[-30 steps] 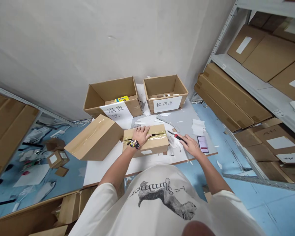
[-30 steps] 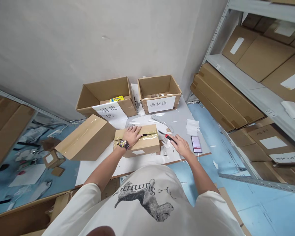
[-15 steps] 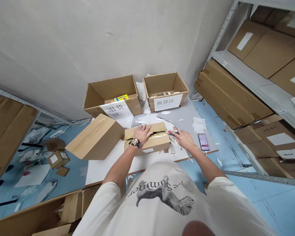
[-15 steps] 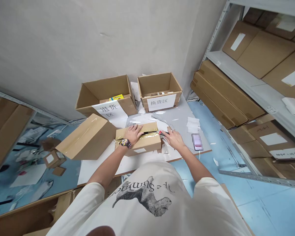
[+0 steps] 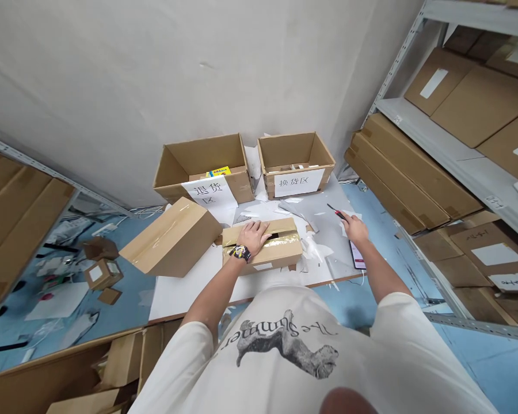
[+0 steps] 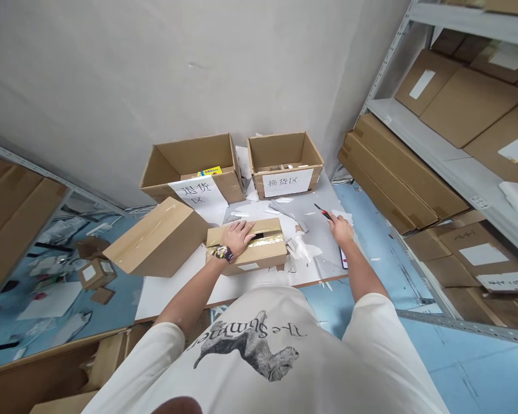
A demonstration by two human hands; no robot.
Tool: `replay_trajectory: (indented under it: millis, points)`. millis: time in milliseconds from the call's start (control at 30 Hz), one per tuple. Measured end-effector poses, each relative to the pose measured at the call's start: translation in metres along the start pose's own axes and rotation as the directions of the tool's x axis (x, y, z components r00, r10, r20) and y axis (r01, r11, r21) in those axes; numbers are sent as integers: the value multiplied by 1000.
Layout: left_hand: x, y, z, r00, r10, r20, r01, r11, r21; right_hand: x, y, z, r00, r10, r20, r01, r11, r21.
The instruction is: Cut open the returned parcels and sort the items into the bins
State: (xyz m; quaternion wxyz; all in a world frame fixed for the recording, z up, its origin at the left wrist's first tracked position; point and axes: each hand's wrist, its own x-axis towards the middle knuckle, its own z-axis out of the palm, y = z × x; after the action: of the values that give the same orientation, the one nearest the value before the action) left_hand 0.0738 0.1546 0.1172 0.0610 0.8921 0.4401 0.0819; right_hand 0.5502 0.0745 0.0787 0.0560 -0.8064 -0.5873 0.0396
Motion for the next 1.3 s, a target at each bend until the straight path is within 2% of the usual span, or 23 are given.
replay_trajectory:
  millis: [67,133,200,267,367,467,533,633,800,933,1100,1200,1300]
  points:
    - [-3,5,-4,1000,-16,15,17,1000,-23,-7,20,2,996,72,-48,-63,984,168]
    - [-6,13,-8,999,-40,24,41,998,-46,-17,26,6,995,87,-56,-62,937,343]
    - [-10,24,-10,999,-21,31,24,996,-87,-29,17,11,994,111,18,-105,856,506]
    - [-14,36,-10,998,37,47,-30,989,-142,-41,-1,14,979,124,162,-200,745,637]
    - [-14,54,-8,997,29,73,-16,983,-183,-59,-32,13,947,5,321,-266,574,775]
    - [-6,66,-8,994,-37,103,55,984,-170,-71,-56,2,912,-195,360,-233,476,848]
    - [-1,71,-10,989,-17,148,40,987,-153,-72,-66,-9,884,-277,378,-216,475,853]
    - [-2,79,-11,975,22,221,-1,995,-98,-65,-73,-25,852,-345,394,-176,520,836]
    - [-4,93,-4,960,-21,279,23,1000,-5,-52,-73,-41,806,-402,434,-140,583,800]
    - [3,99,-4,956,-99,276,106,994,-10,-44,-70,-49,750,-433,499,-172,601,780]
    - [1,101,-5,974,-64,217,65,998,1,-30,-69,-54,674,-476,565,-179,637,750]
    - [-2,99,-2,978,-56,202,56,998,7,-17,-73,-52,652,-484,584,-173,654,736]
    - [-1,94,1,974,-43,224,45,999,0,-3,-77,-49,653,-504,565,-152,644,750]
